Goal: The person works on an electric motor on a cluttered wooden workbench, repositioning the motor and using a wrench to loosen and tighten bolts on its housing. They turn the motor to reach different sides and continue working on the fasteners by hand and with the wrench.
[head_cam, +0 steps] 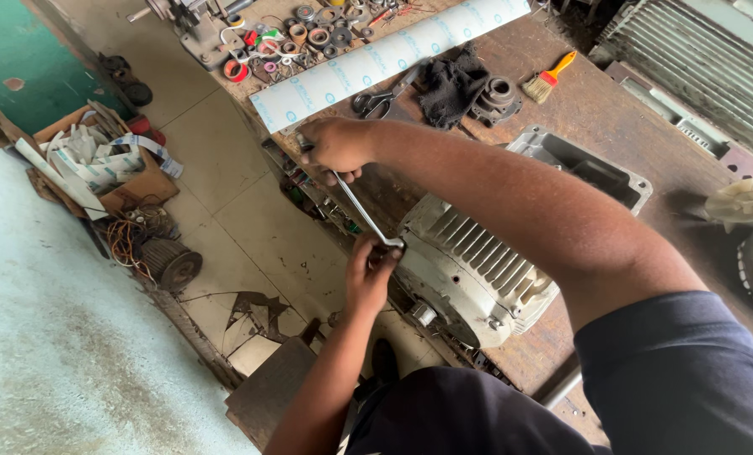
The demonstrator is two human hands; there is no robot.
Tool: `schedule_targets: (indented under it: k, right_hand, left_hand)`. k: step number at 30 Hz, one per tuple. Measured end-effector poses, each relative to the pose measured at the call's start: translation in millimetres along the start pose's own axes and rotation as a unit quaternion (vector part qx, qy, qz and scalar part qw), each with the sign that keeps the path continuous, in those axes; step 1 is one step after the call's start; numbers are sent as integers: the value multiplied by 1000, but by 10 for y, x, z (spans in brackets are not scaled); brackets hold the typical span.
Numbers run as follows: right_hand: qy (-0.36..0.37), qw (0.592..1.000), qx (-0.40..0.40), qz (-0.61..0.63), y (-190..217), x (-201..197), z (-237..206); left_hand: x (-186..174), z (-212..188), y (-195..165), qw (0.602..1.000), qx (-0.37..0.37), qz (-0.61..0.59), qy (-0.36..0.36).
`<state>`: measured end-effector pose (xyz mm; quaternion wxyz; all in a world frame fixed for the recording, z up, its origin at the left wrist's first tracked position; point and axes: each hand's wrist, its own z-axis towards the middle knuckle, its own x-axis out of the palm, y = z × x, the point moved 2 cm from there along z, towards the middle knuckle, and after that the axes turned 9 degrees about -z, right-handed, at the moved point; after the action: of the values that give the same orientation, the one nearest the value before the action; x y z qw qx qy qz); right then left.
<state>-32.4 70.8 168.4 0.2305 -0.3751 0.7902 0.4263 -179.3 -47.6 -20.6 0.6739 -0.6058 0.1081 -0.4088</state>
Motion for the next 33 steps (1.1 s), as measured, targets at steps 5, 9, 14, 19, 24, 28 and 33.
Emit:
schedule_targets:
  k: [5,9,14,19,24,28,33]
  right_hand:
    - [-3,999,-20,-41,148,93,-41]
    - [-18,998,-53,6,155,48,-253]
    - [-27,995,-94,12,80,-66,-609]
    - [-117,983,-140,13,17,76,-811]
    - [-264,917,-298,-33,-3,135,-1023]
    - [-217,940,-262,-30,-196,279,-1712]
    - [-187,938,-293,8,-440,743,-2861]
  left_hand:
    - [-142,307,189,972,-183,-135,67]
    - [-249,383,161,977,-178,-44,106]
    - [-201,393,109,975,-193,-50,98]
    - [-236,557,53,967,-228,26,111]
    - [-296,585,119,970,-179,61,156]
    - [-318,551,258,971,-178,20,159]
    - [-321,442,318,980,-147,24,135]
